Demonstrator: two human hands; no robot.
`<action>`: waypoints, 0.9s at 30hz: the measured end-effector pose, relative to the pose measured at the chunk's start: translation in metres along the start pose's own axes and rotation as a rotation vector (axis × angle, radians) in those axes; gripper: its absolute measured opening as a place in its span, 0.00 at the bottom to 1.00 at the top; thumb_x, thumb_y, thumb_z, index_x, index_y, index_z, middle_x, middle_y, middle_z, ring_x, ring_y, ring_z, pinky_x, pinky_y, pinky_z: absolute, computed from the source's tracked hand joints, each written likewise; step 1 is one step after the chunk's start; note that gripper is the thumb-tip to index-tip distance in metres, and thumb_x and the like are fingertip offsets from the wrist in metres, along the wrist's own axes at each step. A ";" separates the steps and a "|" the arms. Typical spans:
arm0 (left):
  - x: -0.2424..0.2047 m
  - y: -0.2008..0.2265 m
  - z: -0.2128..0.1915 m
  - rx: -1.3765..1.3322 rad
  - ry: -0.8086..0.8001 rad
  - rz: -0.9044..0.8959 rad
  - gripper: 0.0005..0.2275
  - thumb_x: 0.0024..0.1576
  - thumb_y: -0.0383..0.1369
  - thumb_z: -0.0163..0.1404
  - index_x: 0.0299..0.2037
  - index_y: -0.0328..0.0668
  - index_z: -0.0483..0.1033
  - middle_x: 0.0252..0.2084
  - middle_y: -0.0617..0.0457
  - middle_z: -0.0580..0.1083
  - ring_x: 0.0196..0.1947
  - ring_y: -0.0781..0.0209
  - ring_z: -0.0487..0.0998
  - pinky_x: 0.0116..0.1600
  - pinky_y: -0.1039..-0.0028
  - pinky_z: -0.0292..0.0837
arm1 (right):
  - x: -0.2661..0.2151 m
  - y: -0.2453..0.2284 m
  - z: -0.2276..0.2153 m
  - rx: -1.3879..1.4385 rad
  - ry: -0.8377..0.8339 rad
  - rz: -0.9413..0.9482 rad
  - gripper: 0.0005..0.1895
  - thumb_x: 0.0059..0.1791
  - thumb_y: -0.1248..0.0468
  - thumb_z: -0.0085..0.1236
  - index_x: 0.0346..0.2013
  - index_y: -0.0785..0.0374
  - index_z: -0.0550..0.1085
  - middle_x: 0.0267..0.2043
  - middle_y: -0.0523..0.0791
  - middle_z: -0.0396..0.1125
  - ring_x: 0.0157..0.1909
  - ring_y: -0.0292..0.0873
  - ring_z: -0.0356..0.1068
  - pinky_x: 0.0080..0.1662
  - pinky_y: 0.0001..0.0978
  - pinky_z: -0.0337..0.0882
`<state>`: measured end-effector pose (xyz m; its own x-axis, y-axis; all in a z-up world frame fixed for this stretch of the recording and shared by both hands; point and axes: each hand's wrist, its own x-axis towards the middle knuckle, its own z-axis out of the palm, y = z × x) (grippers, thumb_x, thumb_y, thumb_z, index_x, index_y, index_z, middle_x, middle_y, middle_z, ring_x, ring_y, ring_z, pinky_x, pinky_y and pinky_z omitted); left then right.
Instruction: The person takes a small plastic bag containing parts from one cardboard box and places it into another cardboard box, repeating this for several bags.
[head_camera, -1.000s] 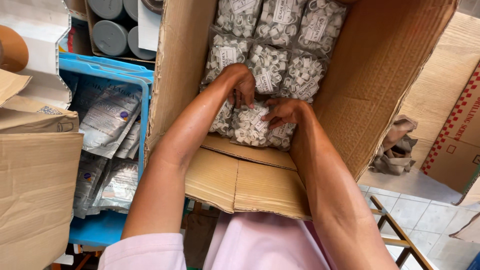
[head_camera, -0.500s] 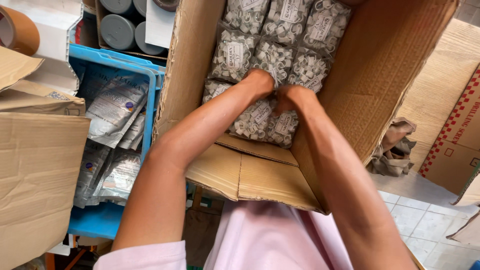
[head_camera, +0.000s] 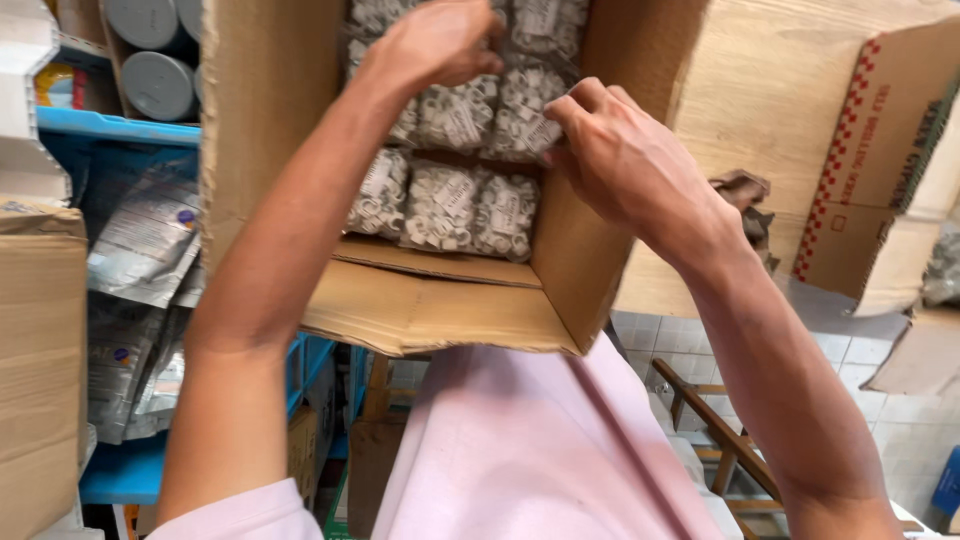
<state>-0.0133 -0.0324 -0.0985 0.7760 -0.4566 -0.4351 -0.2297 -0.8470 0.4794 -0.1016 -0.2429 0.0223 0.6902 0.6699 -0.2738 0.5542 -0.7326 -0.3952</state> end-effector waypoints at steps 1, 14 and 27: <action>-0.012 0.008 0.002 0.007 0.001 0.004 0.13 0.59 0.40 0.53 0.48 0.41 0.77 0.41 0.38 0.76 0.43 0.38 0.77 0.41 0.50 0.71 | -0.011 0.005 0.002 0.000 0.007 0.003 0.10 0.54 0.65 0.51 0.44 0.72 0.68 0.42 0.56 0.62 0.43 0.61 0.66 0.45 0.52 0.67; -0.110 0.159 0.036 0.427 0.562 -0.023 0.21 0.63 0.39 0.51 0.64 0.39 0.70 0.61 0.38 0.70 0.57 0.40 0.69 0.54 0.52 0.62 | -0.101 0.088 0.008 0.084 0.594 -0.212 0.21 0.53 0.69 0.55 0.58 0.71 0.64 0.60 0.60 0.58 0.62 0.60 0.58 0.65 0.51 0.62; -0.054 0.390 0.146 0.426 0.750 -0.079 0.23 0.64 0.46 0.44 0.66 0.44 0.68 0.69 0.39 0.63 0.68 0.43 0.62 0.67 0.48 0.56 | -0.317 0.250 0.014 0.263 0.517 0.055 0.21 0.53 0.62 0.51 0.59 0.67 0.64 0.60 0.56 0.59 0.61 0.57 0.59 0.63 0.48 0.60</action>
<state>-0.2306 -0.3782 0.0009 0.9470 -0.2194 0.2345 -0.2432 -0.9669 0.0771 -0.1879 -0.6366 -0.0019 0.8887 0.4372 0.1378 0.4227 -0.6652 -0.6155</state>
